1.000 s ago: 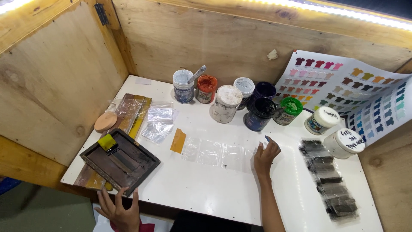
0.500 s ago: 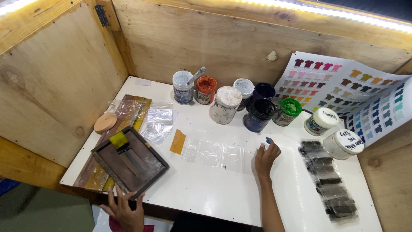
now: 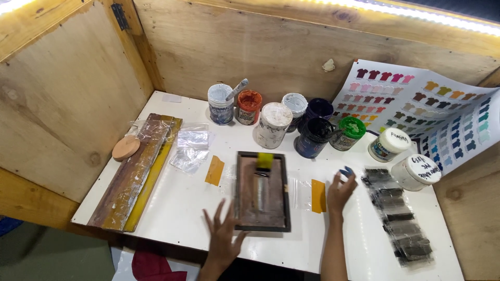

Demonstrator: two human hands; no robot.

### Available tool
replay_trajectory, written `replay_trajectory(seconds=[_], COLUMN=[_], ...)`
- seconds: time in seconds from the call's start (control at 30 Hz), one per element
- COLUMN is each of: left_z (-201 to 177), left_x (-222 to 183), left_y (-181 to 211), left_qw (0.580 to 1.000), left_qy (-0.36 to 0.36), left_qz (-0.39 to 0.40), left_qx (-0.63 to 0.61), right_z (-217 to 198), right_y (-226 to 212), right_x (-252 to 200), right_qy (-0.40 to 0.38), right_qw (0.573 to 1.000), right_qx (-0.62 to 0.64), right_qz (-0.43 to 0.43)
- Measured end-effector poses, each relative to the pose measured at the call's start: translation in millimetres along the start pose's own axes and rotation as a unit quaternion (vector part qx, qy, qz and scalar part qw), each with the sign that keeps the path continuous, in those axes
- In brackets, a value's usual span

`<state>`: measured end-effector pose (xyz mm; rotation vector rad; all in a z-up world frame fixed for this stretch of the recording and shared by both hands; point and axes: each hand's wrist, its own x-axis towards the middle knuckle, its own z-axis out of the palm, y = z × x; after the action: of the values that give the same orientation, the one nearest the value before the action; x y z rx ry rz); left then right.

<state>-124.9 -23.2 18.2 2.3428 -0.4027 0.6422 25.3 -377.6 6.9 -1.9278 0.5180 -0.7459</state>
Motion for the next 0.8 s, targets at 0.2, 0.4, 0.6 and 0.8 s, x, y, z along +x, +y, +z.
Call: replay_trajectory(seconds=[0.2,0.4,0.6,0.8], left_z=[21.0,31.2,41.8,49.2], left_x=[22.2,29.1,27.3,26.5], left_y=[13.5,13.9,8.4,2.9], left_qw=[0.993,0.989,0.991,0.989], left_qy=[-0.102,-0.123,-0.127,-0.138], left_qz=[-0.019,-0.035,-0.034,-0.048], left_qx=[-0.057,-0.073,-0.028,-0.035], right_z=[-27.2,-28.6,-30.0,-28.9], right_y=[34.8,37.7,31.8,34.1], right_x=[20.6,23.4,22.3,23.1], right_qy=[0.124,0.134,0.125,0.122], right_qw=[0.992,0.99,0.991,0.991], right_qx=[-0.009,-0.003,-0.011,-0.011], right_qz=[-0.011,-0.046,-0.046,-0.048])
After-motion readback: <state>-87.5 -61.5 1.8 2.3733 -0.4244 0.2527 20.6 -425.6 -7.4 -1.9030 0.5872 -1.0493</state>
